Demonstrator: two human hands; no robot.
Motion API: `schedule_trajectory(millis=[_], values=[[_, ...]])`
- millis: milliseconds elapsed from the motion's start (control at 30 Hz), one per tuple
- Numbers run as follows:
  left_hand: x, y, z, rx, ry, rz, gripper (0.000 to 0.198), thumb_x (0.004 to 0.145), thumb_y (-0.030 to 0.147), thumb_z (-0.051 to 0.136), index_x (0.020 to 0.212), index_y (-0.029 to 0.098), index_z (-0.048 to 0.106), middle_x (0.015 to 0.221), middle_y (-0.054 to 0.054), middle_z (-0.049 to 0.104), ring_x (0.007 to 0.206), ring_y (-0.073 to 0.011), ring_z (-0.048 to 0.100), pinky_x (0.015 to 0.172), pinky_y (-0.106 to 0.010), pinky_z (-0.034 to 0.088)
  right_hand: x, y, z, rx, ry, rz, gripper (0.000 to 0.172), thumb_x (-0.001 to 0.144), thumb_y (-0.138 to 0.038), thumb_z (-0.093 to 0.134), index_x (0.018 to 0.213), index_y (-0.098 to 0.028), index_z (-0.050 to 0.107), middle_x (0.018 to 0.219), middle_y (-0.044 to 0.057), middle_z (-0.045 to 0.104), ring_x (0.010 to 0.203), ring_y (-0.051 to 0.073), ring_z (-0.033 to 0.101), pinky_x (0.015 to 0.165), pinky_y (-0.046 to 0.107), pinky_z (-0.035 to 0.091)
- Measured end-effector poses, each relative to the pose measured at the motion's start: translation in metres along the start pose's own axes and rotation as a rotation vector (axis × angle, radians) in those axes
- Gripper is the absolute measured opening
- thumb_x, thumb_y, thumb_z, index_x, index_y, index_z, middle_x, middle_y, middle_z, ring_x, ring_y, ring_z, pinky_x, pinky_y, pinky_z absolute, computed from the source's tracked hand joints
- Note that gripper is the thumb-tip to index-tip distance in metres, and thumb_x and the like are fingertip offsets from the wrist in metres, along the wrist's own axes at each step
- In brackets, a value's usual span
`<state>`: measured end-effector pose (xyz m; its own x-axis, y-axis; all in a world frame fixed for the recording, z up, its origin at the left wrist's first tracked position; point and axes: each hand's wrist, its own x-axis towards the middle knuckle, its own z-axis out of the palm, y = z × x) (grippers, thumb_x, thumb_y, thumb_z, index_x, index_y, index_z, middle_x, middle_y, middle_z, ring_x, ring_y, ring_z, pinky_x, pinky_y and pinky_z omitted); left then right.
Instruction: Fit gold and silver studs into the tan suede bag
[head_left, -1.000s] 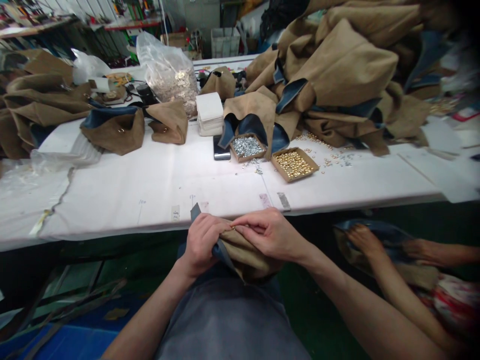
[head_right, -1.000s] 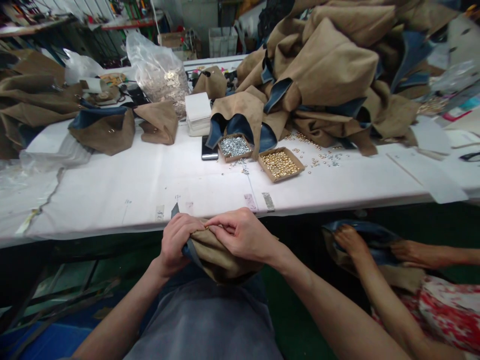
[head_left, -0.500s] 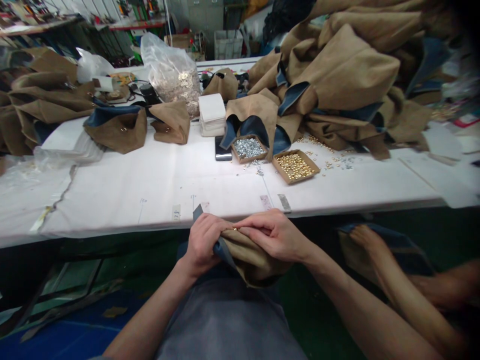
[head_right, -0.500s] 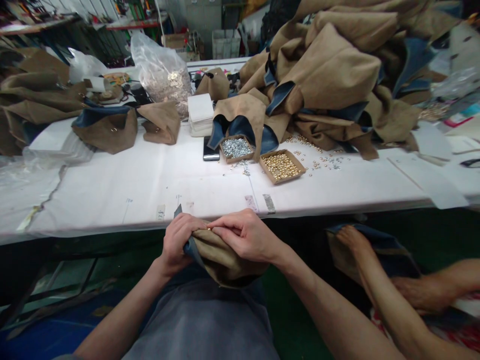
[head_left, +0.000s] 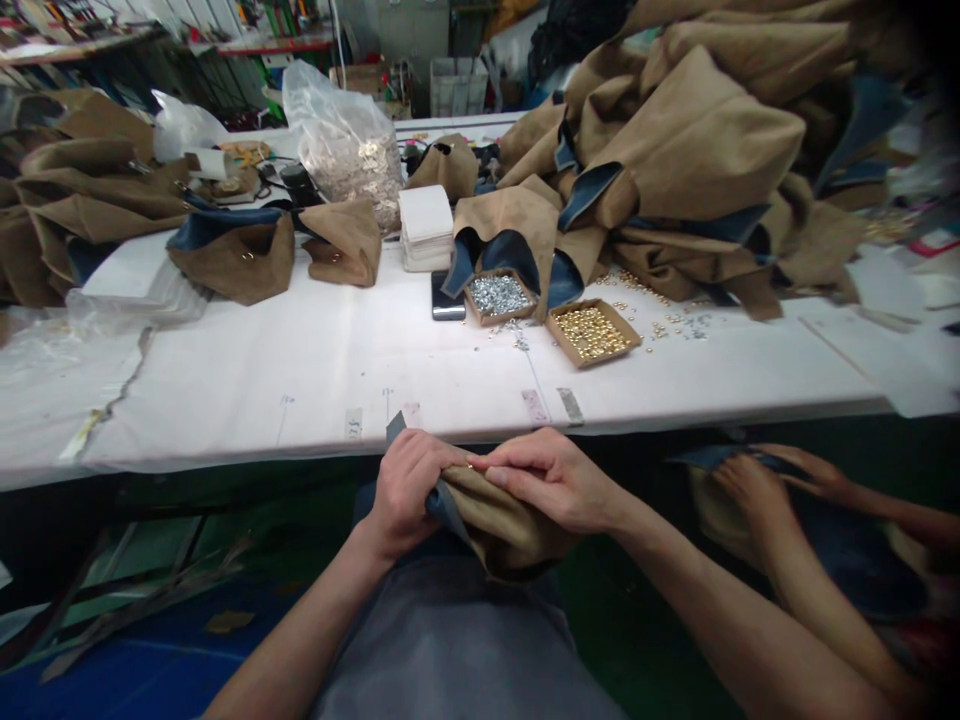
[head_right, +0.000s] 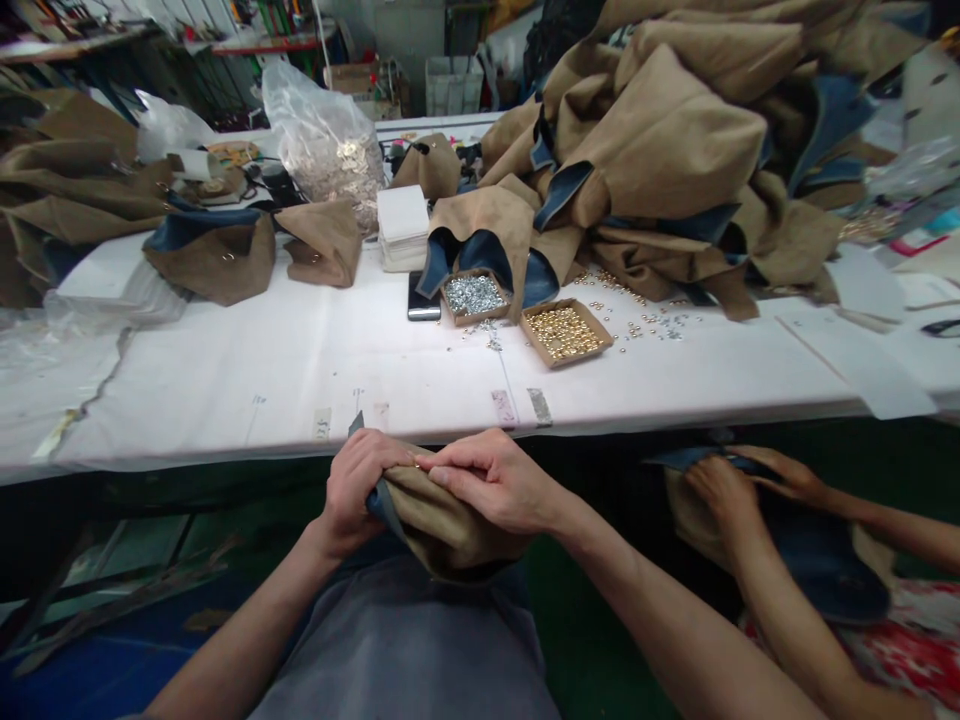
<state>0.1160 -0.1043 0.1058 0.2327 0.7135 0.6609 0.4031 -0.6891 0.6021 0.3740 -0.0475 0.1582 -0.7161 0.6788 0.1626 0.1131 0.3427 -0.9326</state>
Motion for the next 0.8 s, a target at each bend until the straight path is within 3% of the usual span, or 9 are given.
schedule_trajectory(millis=[100, 267, 333, 433, 600, 800], values=[[0.008, -0.003, -0.002, 0.023, -0.023, 0.055, 0.017, 0.117, 0.031, 0.064, 0.128, 0.021, 0.070, 0.114, -0.012, 0.081, 0.102, -0.0269, 0.075, 0.092, -0.047, 0.053, 0.004, 0.001, -0.010, -0.035, 0.009, -0.001, 0.026, 0.118, -0.030, 0.071, 0.133, -0.022, 0.090, 0.116, 0.005, 0.087, 0.098, 0.022, 0.085, 0.085, 0.025, 0.066], [0.023, -0.002, -0.006, 0.023, -0.062, 0.104, 0.019, 0.119, 0.032, 0.062, 0.132, 0.020, 0.068, 0.114, -0.014, 0.079, 0.103, -0.0279, 0.072, 0.091, -0.047, 0.053, 0.014, -0.001, -0.026, -0.275, -0.037, -0.224, 0.030, 0.121, -0.022, 0.064, 0.143, -0.025, 0.085, 0.110, 0.004, 0.085, 0.095, 0.019, 0.079, 0.086, 0.029, 0.059], [0.022, -0.001, -0.005, 0.008, -0.044, 0.085, 0.017, 0.118, 0.030, 0.064, 0.131, 0.021, 0.069, 0.113, -0.013, 0.078, 0.102, -0.0274, 0.071, 0.090, -0.046, 0.054, 0.016, 0.000, -0.029, -0.361, -0.083, -0.297, 0.037, 0.121, -0.019, 0.060, 0.152, -0.025, 0.079, 0.112, 0.006, 0.083, 0.098, 0.020, 0.076, 0.087, 0.032, 0.057], [0.016, 0.000, -0.004, -0.008, -0.030, 0.070, 0.018, 0.116, 0.029, 0.068, 0.132, 0.021, 0.069, 0.115, -0.013, 0.079, 0.104, -0.0278, 0.072, 0.092, -0.046, 0.055, 0.015, 0.004, -0.028, -0.439, -0.097, -0.367, 0.036, 0.121, -0.015, 0.057, 0.150, -0.022, 0.077, 0.113, 0.007, 0.080, 0.100, 0.021, 0.073, 0.088, 0.034, 0.053], [0.009, -0.003, -0.004, -0.017, -0.031, 0.050, 0.023, 0.113, 0.026, 0.072, 0.135, 0.022, 0.069, 0.120, -0.013, 0.079, 0.109, -0.0286, 0.073, 0.096, -0.047, 0.057, 0.014, 0.008, -0.021, -0.528, -0.067, -0.406, 0.031, 0.123, -0.016, 0.053, 0.145, -0.019, 0.075, 0.102, 0.007, 0.073, 0.094, 0.023, 0.066, 0.083, 0.037, 0.049], [0.013, -0.006, -0.005, 0.023, -0.054, 0.071, 0.021, 0.113, 0.025, 0.071, 0.132, 0.021, 0.068, 0.116, -0.013, 0.079, 0.105, -0.0280, 0.073, 0.093, -0.046, 0.054, 0.017, 0.006, -0.018, -0.452, -0.071, -0.349, 0.028, 0.123, -0.017, 0.054, 0.138, -0.018, 0.078, 0.101, 0.007, 0.073, 0.094, 0.022, 0.067, 0.084, 0.035, 0.049]])
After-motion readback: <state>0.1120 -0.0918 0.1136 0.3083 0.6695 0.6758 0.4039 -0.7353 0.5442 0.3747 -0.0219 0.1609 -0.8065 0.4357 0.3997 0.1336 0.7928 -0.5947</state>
